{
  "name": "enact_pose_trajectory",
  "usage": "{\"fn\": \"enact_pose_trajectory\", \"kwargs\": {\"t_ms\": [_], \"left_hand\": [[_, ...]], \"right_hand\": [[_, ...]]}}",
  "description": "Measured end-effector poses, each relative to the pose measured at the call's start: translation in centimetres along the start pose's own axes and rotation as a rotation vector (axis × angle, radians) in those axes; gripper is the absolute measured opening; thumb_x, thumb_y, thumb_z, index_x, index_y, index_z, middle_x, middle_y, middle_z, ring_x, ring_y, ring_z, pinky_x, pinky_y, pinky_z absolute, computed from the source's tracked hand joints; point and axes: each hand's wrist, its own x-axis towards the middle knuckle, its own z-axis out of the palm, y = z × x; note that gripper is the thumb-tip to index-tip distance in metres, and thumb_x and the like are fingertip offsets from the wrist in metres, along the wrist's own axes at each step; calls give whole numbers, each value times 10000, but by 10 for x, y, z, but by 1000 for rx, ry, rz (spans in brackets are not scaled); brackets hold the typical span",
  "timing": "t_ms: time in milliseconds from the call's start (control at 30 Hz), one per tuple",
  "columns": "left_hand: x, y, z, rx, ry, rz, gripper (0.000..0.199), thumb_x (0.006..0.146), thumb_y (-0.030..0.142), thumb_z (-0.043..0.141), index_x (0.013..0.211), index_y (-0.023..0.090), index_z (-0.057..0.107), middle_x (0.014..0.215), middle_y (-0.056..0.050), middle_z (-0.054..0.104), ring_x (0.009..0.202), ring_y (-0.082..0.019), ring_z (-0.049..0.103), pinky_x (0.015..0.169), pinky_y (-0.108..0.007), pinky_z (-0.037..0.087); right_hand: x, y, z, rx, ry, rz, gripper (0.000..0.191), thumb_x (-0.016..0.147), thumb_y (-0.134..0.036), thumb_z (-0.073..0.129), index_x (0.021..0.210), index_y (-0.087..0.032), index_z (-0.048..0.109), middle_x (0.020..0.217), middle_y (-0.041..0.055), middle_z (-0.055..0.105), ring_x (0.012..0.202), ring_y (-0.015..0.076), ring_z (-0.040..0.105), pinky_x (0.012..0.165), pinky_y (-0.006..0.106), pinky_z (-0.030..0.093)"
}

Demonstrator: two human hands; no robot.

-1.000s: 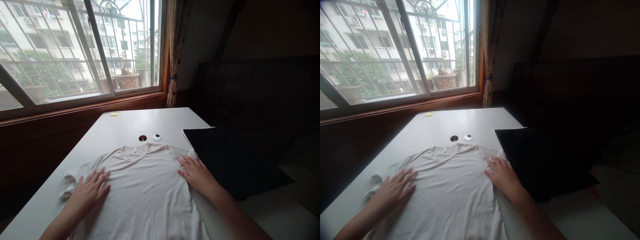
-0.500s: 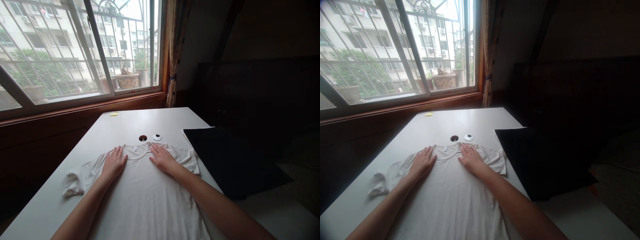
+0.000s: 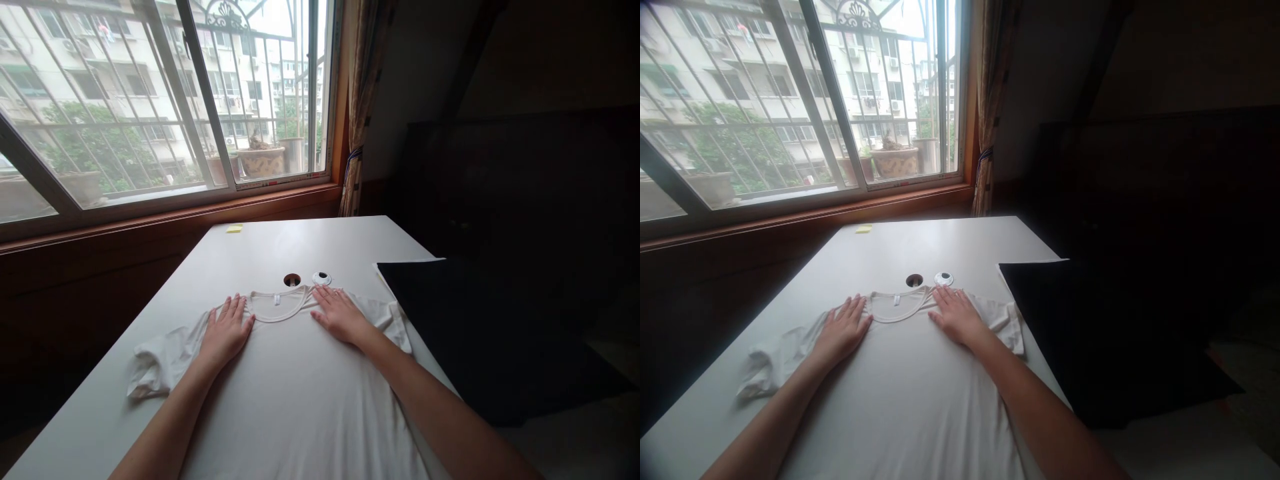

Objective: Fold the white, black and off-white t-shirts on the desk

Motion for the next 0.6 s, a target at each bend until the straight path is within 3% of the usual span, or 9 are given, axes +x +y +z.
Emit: {"fn": "enact_pose_trajectory", "kwargs": {"t_ms": [600], "left_hand": [[-1, -5, 2, 8, 26, 31, 642, 1073, 481, 268, 1635, 171, 289, 1717, -93, 221, 1597, -301, 156, 1259, -569, 186]], "right_hand": [[-8, -2, 4, -7, 81, -3, 695, 1064, -556, 309, 1624, -146, 345, 1712, 112, 230, 1587, 275, 194, 1287, 490, 114]]}}
